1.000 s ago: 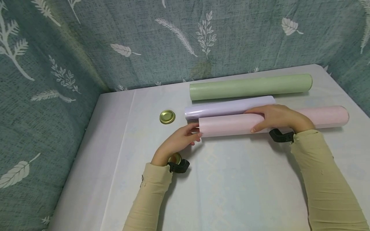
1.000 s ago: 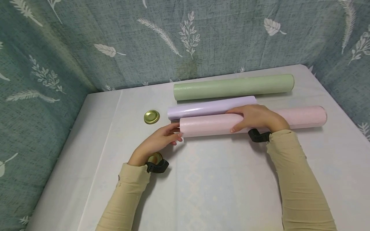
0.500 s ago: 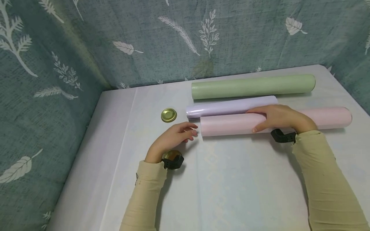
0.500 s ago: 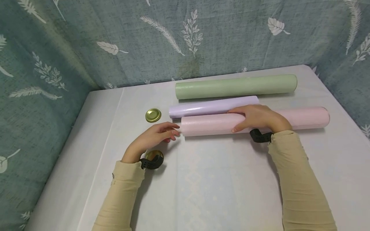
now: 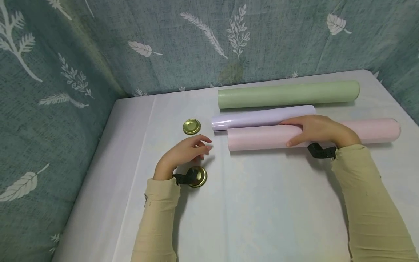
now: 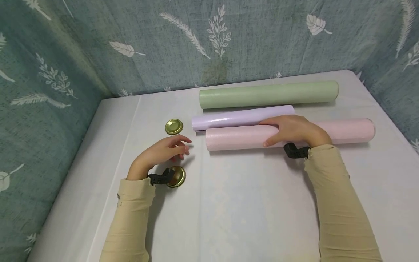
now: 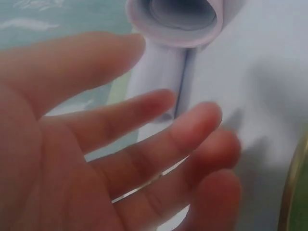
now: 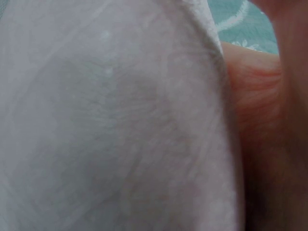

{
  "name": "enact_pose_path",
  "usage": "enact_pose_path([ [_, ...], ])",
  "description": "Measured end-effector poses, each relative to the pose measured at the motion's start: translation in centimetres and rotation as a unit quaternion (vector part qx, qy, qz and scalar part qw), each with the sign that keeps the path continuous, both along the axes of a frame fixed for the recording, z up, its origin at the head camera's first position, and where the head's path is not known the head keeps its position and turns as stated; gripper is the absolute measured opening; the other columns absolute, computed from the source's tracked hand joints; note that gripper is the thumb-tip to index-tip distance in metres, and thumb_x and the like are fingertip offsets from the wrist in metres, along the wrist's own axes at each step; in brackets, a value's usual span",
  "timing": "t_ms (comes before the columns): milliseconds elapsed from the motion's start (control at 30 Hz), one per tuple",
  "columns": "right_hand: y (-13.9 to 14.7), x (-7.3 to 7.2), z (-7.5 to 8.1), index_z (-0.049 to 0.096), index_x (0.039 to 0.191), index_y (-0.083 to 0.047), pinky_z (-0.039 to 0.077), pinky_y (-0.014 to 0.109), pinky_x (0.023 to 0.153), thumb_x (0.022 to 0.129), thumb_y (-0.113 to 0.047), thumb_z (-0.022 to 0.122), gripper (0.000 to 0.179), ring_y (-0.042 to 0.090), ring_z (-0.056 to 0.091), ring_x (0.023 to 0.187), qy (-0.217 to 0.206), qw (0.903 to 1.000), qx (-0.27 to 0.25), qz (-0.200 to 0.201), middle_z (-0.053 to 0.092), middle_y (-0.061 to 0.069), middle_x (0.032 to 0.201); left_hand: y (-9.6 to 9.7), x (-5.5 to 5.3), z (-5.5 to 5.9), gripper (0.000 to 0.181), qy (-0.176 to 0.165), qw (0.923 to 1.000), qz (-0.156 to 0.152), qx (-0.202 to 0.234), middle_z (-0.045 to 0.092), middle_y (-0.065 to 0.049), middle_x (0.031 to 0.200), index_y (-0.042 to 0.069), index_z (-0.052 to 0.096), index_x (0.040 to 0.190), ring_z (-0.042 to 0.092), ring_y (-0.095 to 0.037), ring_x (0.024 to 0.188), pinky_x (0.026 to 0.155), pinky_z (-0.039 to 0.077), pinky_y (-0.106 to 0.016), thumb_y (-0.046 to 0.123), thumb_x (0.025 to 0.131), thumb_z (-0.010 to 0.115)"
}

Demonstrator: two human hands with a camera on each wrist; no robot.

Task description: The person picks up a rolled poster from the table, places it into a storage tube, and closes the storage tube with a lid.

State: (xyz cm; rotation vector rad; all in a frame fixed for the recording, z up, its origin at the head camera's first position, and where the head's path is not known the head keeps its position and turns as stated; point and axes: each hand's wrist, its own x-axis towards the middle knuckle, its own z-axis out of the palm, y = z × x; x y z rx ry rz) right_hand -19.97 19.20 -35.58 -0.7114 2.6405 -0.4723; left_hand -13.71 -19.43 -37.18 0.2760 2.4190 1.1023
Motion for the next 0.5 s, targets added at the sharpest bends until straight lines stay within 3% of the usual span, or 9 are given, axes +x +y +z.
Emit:
enact_pose_path([
  [167, 0.07, -0.04, -0.05, 0.044, 0.131, -0.029, 0.034, 0.048, 0.088, 0.064, -0.063, 0.066, 0.079, 0.027, 0.042, 0.114, -0.003, 1.0, 0.003, -0.007, 0.047, 0.006, 0.128, 0.13, 0.09, 0.12, 0.03, -0.043, 0.9988, 0.008, 0.021, 0.059, -0.013, 0.082, 0.019, 0.054, 0.112, 0.056, -0.025, 0.061, 0.057, 0.05, -0.035, 0.037, 0.088, 0.054],
  [367, 0.14, -0.13, -0.03, 0.044, 0.131, -0.03, 0.034, 0.048, 0.089, 0.064, -0.062, 0.066, 0.078, 0.027, 0.042, 0.114, -0.008, 0.9999, 0.001, -0.01, 0.047, 0.006, 0.128, 0.5, 0.29, -0.11, 0.032, -0.114, 0.9917, 0.006, 0.06, 0.057, -0.013, 0.088, 0.016, 0.05, 0.113, 0.057, -0.024, 0.067, 0.063, 0.051, -0.035, 0.037, 0.089, 0.052],
  [500, 0.06, -0.15, -0.14, 0.043, 0.132, -0.029, 0.034, 0.048, 0.088, 0.064, -0.062, 0.066, 0.078, 0.027, 0.043, 0.114, -0.009, 0.9999, 0.003, -0.007, 0.047, 0.006, 0.128, 0.64, 0.41, -0.29, 0.033, -0.13, 0.9881, 0.017, 0.08, 0.056, -0.015, 0.089, 0.015, 0.049, 0.114, 0.057, -0.024, 0.069, 0.064, 0.052, -0.036, 0.036, 0.089, 0.053],
])
